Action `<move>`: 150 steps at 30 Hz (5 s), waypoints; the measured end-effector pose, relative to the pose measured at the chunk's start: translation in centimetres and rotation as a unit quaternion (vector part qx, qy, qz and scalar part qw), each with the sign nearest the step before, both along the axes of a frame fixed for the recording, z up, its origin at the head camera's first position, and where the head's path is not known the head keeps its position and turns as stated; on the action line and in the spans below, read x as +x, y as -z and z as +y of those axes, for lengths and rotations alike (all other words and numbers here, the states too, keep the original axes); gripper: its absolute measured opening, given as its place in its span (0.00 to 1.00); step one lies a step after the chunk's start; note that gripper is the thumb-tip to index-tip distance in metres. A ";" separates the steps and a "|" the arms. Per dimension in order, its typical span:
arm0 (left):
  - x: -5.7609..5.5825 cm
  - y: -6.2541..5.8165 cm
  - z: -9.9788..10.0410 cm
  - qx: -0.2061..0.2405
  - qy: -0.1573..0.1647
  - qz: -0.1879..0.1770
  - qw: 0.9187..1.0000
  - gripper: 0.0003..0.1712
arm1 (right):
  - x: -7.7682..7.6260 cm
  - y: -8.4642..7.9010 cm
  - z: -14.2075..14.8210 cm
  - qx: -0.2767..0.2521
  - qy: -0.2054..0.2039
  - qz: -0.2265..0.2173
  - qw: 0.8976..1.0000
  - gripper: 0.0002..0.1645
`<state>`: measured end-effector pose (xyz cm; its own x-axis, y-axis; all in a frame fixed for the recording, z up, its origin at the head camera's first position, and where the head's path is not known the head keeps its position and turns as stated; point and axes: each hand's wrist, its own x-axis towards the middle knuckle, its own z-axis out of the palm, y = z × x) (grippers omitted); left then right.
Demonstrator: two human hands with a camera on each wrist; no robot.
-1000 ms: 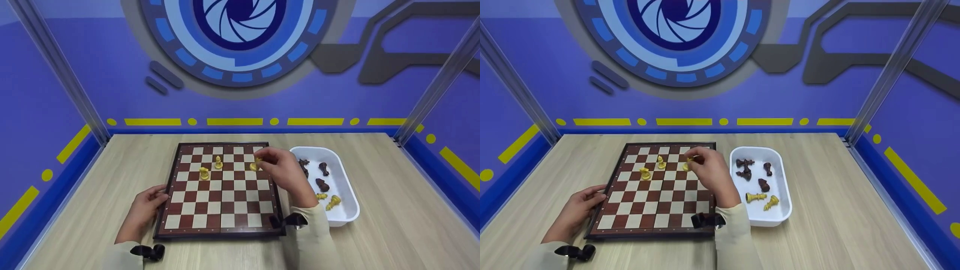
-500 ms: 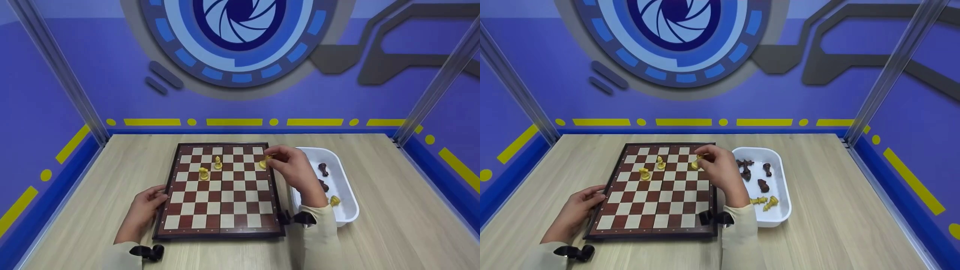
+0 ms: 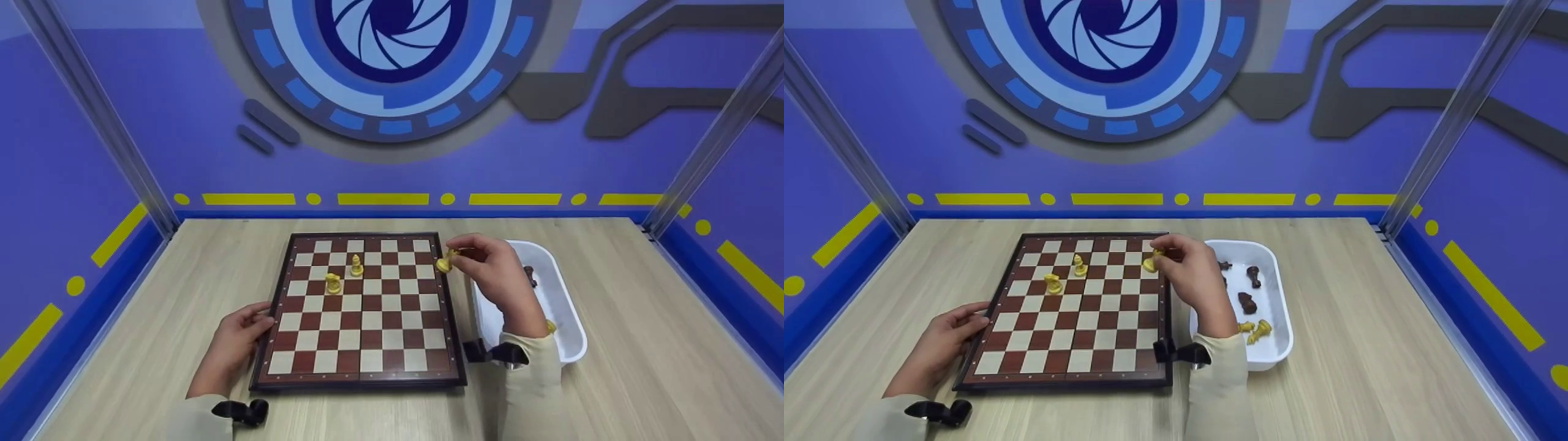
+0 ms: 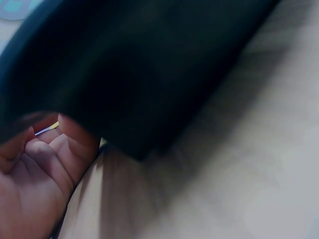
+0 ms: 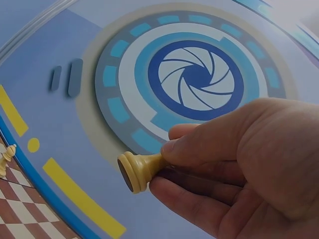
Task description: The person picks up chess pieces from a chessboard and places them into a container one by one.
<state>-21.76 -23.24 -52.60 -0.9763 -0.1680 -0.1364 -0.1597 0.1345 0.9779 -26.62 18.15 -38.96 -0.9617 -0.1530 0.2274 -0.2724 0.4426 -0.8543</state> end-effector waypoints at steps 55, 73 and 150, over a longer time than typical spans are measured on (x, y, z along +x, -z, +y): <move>0.0 0.0 -0.2 -0.029 0.000 -0.010 1.000 0.24 | -0.8 1.1 3.9 -0.004 0.101 -0.044 0.994 0.16; 0.2 -0.1 -0.2 -0.009 0.010 -0.009 1.000 0.23 | -0.5 0.7 5.2 0.022 0.147 -0.083 0.985 0.16; 0.4 -0.3 -0.1 0.007 0.004 0.000 1.000 0.23 | -1.0 3.5 -5.1 0.075 0.006 0.072 0.995 0.18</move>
<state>-21.32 -23.33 -52.26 -0.9778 -0.1578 -0.1376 -0.1577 0.1231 0.9798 -27.58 13.06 -42.44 -0.9232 -0.1835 0.3377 -0.3800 0.5669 -0.7309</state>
